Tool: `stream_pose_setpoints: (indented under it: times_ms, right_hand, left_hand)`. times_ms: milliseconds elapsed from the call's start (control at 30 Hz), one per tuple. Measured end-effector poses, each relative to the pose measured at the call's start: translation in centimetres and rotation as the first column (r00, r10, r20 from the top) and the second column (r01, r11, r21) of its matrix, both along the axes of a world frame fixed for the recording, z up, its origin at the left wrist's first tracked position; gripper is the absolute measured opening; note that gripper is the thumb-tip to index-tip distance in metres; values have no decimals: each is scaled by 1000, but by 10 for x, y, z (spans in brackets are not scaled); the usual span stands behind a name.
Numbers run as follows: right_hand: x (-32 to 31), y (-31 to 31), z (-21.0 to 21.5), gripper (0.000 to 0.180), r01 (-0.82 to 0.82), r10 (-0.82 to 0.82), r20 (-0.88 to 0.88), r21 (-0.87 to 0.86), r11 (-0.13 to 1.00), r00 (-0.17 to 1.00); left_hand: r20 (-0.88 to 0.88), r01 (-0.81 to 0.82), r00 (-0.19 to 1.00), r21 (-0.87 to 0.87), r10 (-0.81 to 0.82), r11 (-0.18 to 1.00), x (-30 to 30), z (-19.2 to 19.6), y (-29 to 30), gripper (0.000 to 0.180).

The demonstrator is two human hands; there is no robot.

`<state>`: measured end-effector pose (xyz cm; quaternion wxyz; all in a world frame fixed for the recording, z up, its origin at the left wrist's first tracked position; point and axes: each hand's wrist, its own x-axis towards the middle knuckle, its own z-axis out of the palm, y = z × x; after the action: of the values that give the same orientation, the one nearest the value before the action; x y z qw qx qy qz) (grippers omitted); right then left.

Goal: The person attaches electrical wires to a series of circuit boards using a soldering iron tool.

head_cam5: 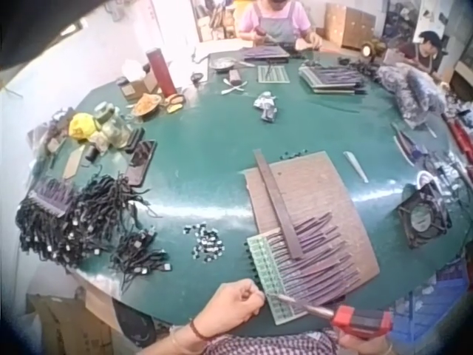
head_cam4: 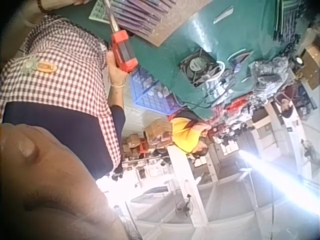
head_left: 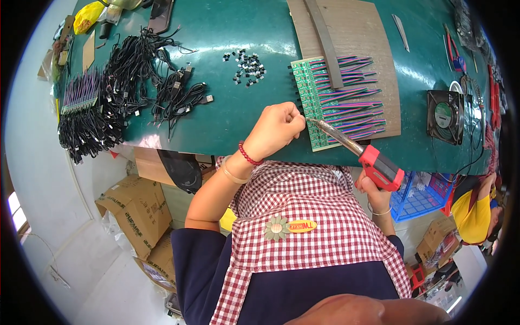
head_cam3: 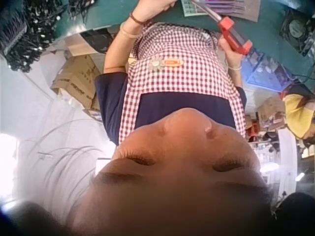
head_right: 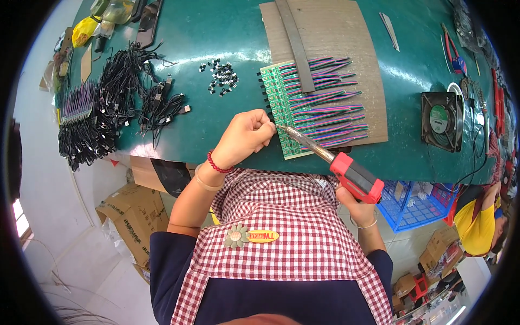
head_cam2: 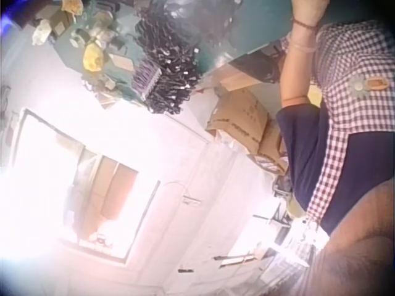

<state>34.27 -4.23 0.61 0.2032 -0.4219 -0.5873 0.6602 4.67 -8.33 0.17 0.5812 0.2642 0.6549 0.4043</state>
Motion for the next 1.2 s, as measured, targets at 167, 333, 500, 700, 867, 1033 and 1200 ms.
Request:
stream_pose_setpoints:
  times_ms: [167,333,500,700,867,1033,1200]
  right_hand:
    - [1,-2,0,33,22,-22,-31,20,1000,999]
    - [-5,1,6,34,14,-15,-41,-20,1000,999]
    - [-1,-3,3,29,43,-43,0,-72,996,999]
    - [3,-6,5,14,75,-84,-53,-152,986,995]
    - [4,-8,3,30,8,-8,-6,-12,1000,1000]
    - [1,-3,13,33,45,-53,-108,-76,996,993]
    - [-5,-2,13,33,34,-35,-93,-13,999,995]
  left_hand:
    - [2,18,1000,-11,-18,1000,1,0,0,14]
    - [2,15,1000,-7,-15,1000,0,-1,-1,15]
    - [0,14,1000,5,-14,1000,0,0,0,15]
    - [-1,8,1000,-6,-8,1000,1,-2,0,15]
    - [-12,8,1000,-2,-8,1000,1,0,0,16]
    - [-33,7,999,0,-7,1000,1,-1,0,16]
    - [-25,5,1000,0,-5,1000,1,0,0,15]
